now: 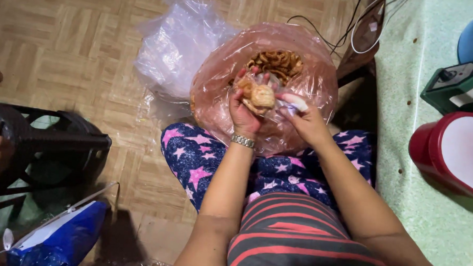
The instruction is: Scooping snacks from a large bag into small plastic bags and sealing them with a heat sealer
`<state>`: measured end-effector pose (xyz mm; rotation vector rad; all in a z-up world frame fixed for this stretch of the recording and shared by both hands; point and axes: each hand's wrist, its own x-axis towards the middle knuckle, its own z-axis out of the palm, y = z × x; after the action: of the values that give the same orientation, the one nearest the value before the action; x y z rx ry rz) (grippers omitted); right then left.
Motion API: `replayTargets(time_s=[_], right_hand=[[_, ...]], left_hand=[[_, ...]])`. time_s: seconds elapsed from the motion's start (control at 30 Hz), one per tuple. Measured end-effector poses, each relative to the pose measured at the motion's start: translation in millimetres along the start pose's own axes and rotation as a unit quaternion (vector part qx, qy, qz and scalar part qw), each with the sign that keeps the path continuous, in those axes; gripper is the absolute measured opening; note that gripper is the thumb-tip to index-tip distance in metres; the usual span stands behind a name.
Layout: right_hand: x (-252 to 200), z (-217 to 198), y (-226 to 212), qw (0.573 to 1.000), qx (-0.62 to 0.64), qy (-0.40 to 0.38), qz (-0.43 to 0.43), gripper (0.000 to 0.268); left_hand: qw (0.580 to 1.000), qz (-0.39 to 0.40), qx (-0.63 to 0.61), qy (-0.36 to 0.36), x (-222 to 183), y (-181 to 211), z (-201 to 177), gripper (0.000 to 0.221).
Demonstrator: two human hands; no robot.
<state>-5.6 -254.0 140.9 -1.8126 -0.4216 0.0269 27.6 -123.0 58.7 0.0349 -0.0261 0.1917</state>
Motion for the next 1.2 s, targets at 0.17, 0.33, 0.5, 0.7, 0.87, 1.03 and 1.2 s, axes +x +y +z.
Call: replayTargets(time_s=[0.17, 0.33, 0.5, 0.7, 0.87, 1.03, 1.2], right_hand=[[-11.2, -19.8, -21.8, 0.999, -0.002, 0.039, 0.030, 0.032], [-16.6, -29.7, -25.9, 0.986, -0.112, -0.068, -0.107, 0.024], [-26.1, -4.0, -13.3, 0.970, -0.148, -0.167, -0.093, 0.025], [-28.3, 13.5, -3.7, 0.964, -0.134, -0.224, -0.058, 0.029], [-8.4, 16.4, -34.4, 0.957, -0.096, -0.252, -0.107, 0.024], [16.1, 1.8, -46.8, 0.991, 0.059, -0.118, -0.018, 0.037], [71.0, 8.0, 125.4, 0.985, -0.160, -0.064, -0.021, 0.016]], left_hand=[[0.980, -0.069, 0.169, -0.080, -23.3, 44.3, 26.2, 0.070], [0.936, -0.280, 0.196, -0.079, -42.8, 97.5, -29.9, 0.095], [0.900, -0.277, 0.337, -0.001, -66.2, 108.8, -12.6, 0.056], [0.892, -0.283, 0.352, 0.026, -78.1, 122.9, 1.8, 0.063], [0.906, -0.257, 0.336, 0.021, -73.0, 132.8, 4.1, 0.074], [0.963, -0.158, 0.219, 0.000, -58.5, 144.0, -25.6, 0.083], [0.978, -0.062, 0.199, 0.030, -46.8, 157.0, -26.1, 0.076]])
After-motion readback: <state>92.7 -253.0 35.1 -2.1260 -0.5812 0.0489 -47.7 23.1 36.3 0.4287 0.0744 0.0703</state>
